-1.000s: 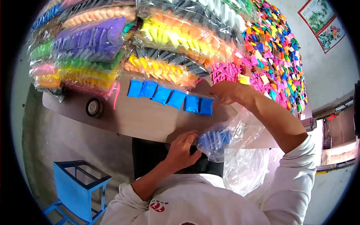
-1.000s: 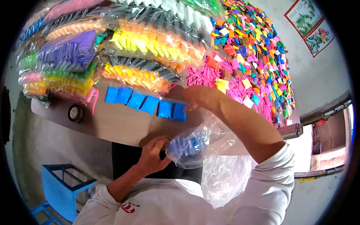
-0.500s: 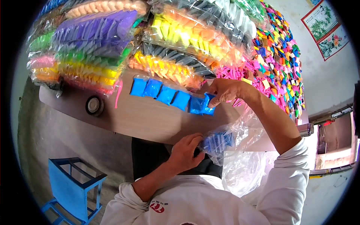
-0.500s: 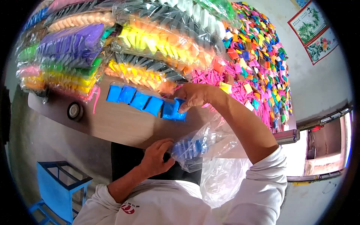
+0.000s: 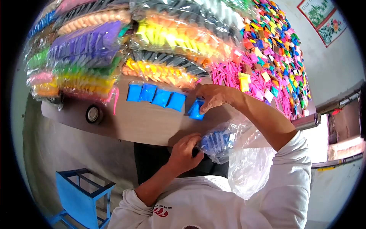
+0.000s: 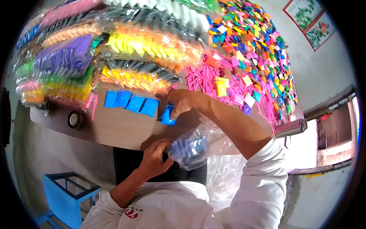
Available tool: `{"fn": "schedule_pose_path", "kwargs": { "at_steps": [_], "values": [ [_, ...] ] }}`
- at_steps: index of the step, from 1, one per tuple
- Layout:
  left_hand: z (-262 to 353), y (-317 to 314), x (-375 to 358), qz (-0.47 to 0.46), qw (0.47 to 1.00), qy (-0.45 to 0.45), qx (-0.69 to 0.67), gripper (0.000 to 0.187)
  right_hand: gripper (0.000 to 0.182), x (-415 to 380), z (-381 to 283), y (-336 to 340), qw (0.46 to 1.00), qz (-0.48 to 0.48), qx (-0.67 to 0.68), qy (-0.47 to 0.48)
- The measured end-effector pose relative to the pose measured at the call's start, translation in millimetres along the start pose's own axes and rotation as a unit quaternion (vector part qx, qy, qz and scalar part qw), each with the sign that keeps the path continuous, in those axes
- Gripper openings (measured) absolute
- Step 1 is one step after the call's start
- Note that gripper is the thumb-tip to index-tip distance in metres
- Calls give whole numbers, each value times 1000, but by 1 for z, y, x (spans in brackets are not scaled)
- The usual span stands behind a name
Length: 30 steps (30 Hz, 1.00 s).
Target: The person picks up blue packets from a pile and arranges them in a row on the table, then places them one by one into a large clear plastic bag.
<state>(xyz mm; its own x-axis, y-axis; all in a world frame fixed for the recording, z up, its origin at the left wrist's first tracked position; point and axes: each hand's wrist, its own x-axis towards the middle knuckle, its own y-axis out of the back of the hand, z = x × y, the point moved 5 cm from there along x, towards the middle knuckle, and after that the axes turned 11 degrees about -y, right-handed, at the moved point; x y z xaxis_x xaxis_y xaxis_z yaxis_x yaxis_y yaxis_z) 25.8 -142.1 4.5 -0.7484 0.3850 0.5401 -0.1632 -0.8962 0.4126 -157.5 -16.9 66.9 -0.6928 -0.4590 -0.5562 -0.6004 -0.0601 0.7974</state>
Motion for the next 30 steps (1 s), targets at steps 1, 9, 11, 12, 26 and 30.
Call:
{"fn": "schedule_pose_path", "kwargs": {
  "at_steps": [1,9,11,12,26,30],
  "values": [
    [-1,0,0,10,1000,-5,0,44,56,-4,0,-1,996,-66,-50,13],
    [-5,-4,-1,2,1000,-10,7,46,46,-193,-22,96,877,454,141,-68],
    [-3,-4,1,3,1000,-14,18,47,51,-255,-31,79,769,626,127,-16],
    [-3,-5,1,0,1000,-13,15,47,51,-281,-35,65,770,628,110,-41],
    [-3,-6,2,-1,1000,0,17,43,32,-216,18,-88,846,462,85,-253],
    [-3,-6,1,1,1000,5,24,43,33,-210,16,-91,859,434,36,-269]
  ]
}}
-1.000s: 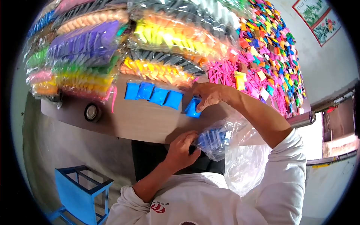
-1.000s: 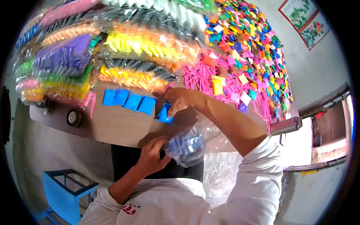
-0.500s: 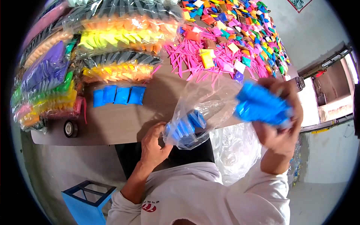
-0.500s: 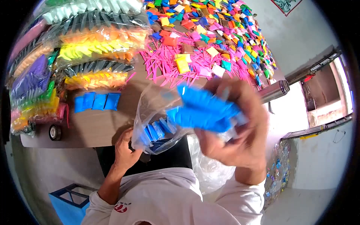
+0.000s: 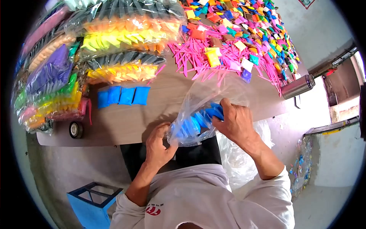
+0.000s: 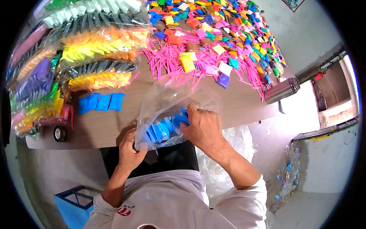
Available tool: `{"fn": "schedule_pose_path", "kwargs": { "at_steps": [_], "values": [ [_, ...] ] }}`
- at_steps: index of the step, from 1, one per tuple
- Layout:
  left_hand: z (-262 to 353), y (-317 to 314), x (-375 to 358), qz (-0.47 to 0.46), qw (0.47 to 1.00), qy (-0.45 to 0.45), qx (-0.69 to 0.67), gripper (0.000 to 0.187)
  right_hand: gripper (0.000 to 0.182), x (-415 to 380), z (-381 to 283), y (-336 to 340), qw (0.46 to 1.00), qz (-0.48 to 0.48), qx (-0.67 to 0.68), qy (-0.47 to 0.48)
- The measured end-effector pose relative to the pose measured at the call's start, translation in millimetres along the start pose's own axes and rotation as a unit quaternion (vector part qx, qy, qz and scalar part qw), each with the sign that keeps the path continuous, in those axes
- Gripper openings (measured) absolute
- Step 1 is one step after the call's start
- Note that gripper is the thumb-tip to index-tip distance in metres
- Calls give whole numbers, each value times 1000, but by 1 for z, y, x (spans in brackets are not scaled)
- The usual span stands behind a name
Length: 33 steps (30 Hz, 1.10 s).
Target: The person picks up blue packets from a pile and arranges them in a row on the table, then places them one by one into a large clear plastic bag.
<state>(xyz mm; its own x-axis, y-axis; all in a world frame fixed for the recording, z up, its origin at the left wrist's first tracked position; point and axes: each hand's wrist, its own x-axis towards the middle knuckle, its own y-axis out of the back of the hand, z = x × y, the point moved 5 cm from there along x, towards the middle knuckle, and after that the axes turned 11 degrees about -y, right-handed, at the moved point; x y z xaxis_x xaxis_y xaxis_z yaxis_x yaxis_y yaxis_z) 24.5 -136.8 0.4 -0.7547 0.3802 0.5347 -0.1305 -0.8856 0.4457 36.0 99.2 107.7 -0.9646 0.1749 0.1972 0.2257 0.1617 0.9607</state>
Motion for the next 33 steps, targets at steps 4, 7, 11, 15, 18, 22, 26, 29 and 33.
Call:
{"fn": "schedule_pose_path", "kwargs": {
  "at_steps": [4,7,11,15,18,22,26,29,33],
  "values": [
    [-1,-1,-1,-1,1000,-10,5,44,30,2,2,-4,995,-67,-68,-9],
    [0,-1,1,1,1000,-15,7,44,28,-2,4,-11,992,-97,-84,16],
    [1,0,1,-5,1000,-13,17,43,31,-2,8,-20,986,-142,-86,21],
    [0,-1,3,-4,1000,-13,11,43,37,-5,9,-28,984,-164,-66,-3],
    [1,1,2,-12,1000,-10,10,43,42,-8,8,1,962,-262,-64,-46],
    [1,0,2,-10,1000,6,6,42,35,-15,9,40,979,-197,34,44],
    [2,2,2,-15,1000,23,1,43,26,-25,16,59,957,-286,-52,19],
    [1,2,0,-14,1000,2,13,44,21,-24,2,89,961,-242,105,81],
    [4,1,2,13,1000,-17,14,41,33,-18,-28,132,925,-136,335,114]
  ]
}}
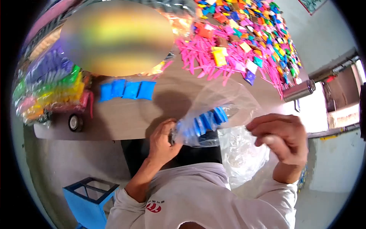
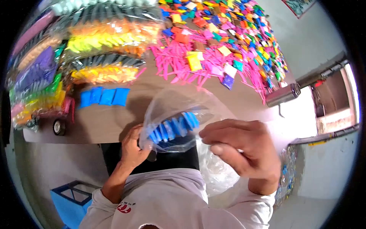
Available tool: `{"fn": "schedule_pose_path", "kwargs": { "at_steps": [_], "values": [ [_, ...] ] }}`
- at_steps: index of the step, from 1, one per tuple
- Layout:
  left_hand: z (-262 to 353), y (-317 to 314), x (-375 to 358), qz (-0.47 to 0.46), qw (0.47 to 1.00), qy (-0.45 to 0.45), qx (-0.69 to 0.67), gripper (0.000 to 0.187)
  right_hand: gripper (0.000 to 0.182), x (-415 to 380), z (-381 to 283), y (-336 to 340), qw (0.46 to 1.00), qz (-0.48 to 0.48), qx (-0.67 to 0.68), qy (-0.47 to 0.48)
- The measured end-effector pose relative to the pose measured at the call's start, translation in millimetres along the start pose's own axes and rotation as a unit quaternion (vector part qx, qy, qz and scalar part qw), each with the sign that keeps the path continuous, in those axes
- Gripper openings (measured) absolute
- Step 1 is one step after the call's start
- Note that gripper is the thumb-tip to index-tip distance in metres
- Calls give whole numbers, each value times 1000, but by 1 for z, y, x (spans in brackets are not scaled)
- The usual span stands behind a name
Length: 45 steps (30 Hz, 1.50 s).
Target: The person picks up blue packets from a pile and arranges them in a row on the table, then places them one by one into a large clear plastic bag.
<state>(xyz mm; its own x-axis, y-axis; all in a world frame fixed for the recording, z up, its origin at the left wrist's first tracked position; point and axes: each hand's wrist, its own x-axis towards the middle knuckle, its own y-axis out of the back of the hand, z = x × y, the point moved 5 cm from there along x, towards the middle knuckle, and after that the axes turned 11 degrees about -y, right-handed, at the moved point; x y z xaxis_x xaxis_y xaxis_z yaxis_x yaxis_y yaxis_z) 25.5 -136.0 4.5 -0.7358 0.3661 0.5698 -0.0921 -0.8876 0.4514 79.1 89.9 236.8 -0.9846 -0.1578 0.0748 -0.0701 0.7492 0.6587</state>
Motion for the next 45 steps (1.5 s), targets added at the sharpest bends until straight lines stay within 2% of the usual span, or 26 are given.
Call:
{"fn": "schedule_pose_path", "kwargs": {
  "at_steps": [2,5,6,8,10,12,14,15,17,22,24,25,29,31,34,38,41,42,44,45],
  "values": [
    [-2,0,-1,-4,1000,6,-14,42,31,15,-31,1,995,80,-1,54],
    [-1,1,-3,-6,1000,26,-14,45,28,66,-66,-17,986,116,-60,102],
    [-3,1,-3,-8,999,27,-15,46,25,92,-72,-28,975,82,-86,188],
    [-4,0,-6,-10,1000,21,-5,46,25,139,-79,-59,964,-54,-214,146],
    [-5,-1,-7,-13,1000,17,5,47,24,180,-67,-104,943,-165,-240,162],
    [-1,1,-5,-13,1000,3,10,49,23,214,-33,-149,923,-221,-275,157],
    [-2,-2,-12,12,1000,-19,11,52,25,245,2,-195,836,-319,-422,142],
    [-3,-2,-12,0,1000,-4,-1,53,25,253,17,-209,835,-317,-426,147],
    [-4,-2,-12,-8,1000,7,-14,55,28,261,37,-226,812,-375,-440,75],
    [0,3,-10,-16,1000,15,-13,53,34,253,52,-231,832,-337,-441,15],
    [-2,3,-9,-15,1000,18,-7,51,49,253,51,-227,901,-262,-338,78],
    [-2,3,-10,-15,1000,16,-18,51,62,258,60,-232,889,-278,-358,70],
    [-3,2,-10,-17,1000,7,-23,50,59,260,49,-227,884,-301,-351,59],
    [-2,4,-10,-9,1000,4,-29,50,56,263,45,-230,827,-381,-410,53],
    [-2,4,-10,-3,1000,-1,-31,49,50,273,54,-231,842,-398,-358,69],
    [-3,4,-10,-11,999,6,-37,48,46,282,25,-227,873,-392,-283,63],
    [-4,2,-11,-5,999,-3,-33,48,42,285,22,-232,862,-420,-267,-90],
    [-4,2,-11,-5,999,-3,-32,48,42,288,32,-239,863,-420,-267,-89],
    [-4,2,-11,-11,999,9,-40,47,41,292,26,-252,866,-385,-301,105],
    [-4,2,-11,-12,999,10,-39,47,41,291,27,-255,866,-385,-300,106]
  ]
}}
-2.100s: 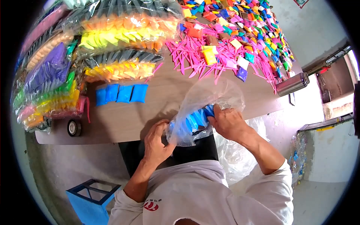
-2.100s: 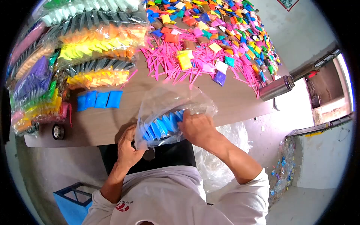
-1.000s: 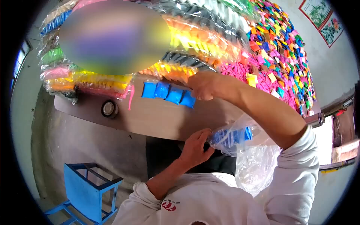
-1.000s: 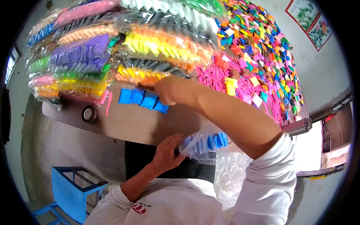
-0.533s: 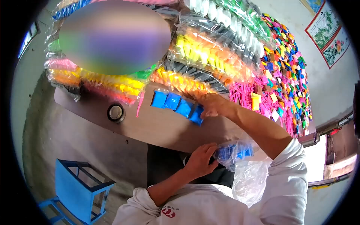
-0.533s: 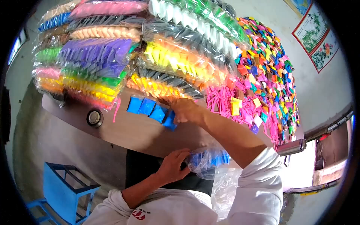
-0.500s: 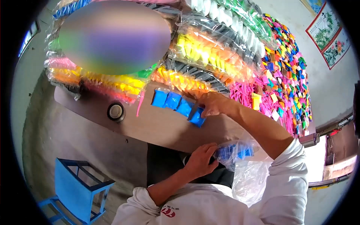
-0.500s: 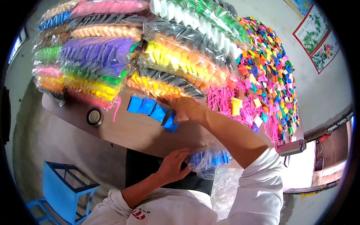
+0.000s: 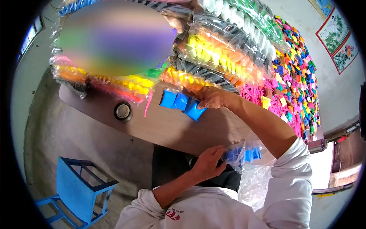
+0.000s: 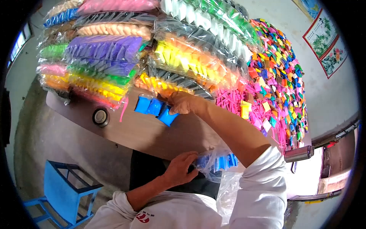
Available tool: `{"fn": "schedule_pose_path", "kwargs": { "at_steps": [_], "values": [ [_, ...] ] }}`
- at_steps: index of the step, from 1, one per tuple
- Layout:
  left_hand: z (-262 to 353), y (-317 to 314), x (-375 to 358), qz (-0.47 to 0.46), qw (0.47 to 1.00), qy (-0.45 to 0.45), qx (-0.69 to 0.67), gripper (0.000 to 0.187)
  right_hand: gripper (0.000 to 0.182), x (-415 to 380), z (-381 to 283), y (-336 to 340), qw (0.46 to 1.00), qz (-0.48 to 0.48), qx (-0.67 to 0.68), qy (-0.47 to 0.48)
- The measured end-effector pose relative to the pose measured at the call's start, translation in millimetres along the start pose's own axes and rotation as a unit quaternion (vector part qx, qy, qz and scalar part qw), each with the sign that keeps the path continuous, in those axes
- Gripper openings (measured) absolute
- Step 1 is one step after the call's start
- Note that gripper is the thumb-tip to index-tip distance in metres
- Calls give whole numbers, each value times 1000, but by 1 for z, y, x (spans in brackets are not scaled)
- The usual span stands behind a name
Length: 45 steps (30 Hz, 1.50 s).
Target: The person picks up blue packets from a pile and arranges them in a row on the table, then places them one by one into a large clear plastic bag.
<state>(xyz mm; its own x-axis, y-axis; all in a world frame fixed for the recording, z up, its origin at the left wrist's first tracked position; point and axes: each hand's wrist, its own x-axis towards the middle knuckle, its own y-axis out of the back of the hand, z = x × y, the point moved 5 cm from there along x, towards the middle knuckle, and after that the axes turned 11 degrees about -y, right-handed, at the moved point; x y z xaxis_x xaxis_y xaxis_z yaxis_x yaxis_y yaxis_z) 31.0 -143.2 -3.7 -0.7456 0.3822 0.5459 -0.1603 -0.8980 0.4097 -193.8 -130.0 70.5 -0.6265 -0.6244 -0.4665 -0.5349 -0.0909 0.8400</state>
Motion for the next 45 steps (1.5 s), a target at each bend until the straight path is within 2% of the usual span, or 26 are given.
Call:
{"fn": "schedule_pose_path", "kwargs": {
  "at_steps": [3,5,6,8,9,11,13,15,17,19,21,23,25,27,28,31,32,37,45],
  "values": [
    [-2,-1,-1,-1,1000,-1,-2,47,38,4,4,-12,999,8,-20,-44],
    [0,-1,-1,10,1000,-17,7,50,33,1,-2,-16,999,36,15,12],
    [2,-1,0,8,1000,-18,7,50,33,-4,-3,-13,999,37,16,11],
    [-1,-2,1,-35,998,44,-7,49,28,-20,-11,-2,991,-11,129,37],
    [-1,-3,-1,-45,998,45,-13,49,25,-33,-19,13,996,6,92,15],
    [-3,-2,0,-21,1000,21,5,43,23,-71,-34,46,995,73,75,6],
    [-6,-6,-1,-11,999,-17,35,49,20,-119,-39,71,982,130,131,41],
    [-7,-6,2,-1,1000,-3,23,47,19,-190,-61,98,976,204,46,-61],
    [-8,-5,1,-18,999,16,27,46,26,-257,-68,99,934,355,48,8],
    [-1,-2,7,1,1000,0,23,43,30,-318,-76,83,876,474,-13,81],
    [-2,-1,8,-7,1000,0,26,42,32,-355,-67,48,873,485,54,17],
    [-2,-3,9,-8,1000,-10,27,42,26,-378,-49,12,884,439,141,-69],
    [-1,-2,9,-9,999,-17,32,42,25,-387,-29,-29,864,425,217,-162],
    [1,-1,10,-8,999,-16,27,42,20,-385,-13,-63,830,400,239,-306],
    [1,-2,11,-10,999,-16,29,42,19,-381,-11,-71,825,409,198,-337],
    [2,-1,11,-7,999,-21,36,42,16,-366,1,-93,810,444,66,-378],
    [2,-1,11,-10,999,-16,37,41,16,-361,5,-99,810,445,67,-377],
    [1,-1,12,-15,999,-5,34,39,14,-345,19,-100,823,389,-22,-414],
    [0,-2,10,-5,1000,-6,28,42,13,-323,49,-116,866,340,-67,-360]
  ]
}}
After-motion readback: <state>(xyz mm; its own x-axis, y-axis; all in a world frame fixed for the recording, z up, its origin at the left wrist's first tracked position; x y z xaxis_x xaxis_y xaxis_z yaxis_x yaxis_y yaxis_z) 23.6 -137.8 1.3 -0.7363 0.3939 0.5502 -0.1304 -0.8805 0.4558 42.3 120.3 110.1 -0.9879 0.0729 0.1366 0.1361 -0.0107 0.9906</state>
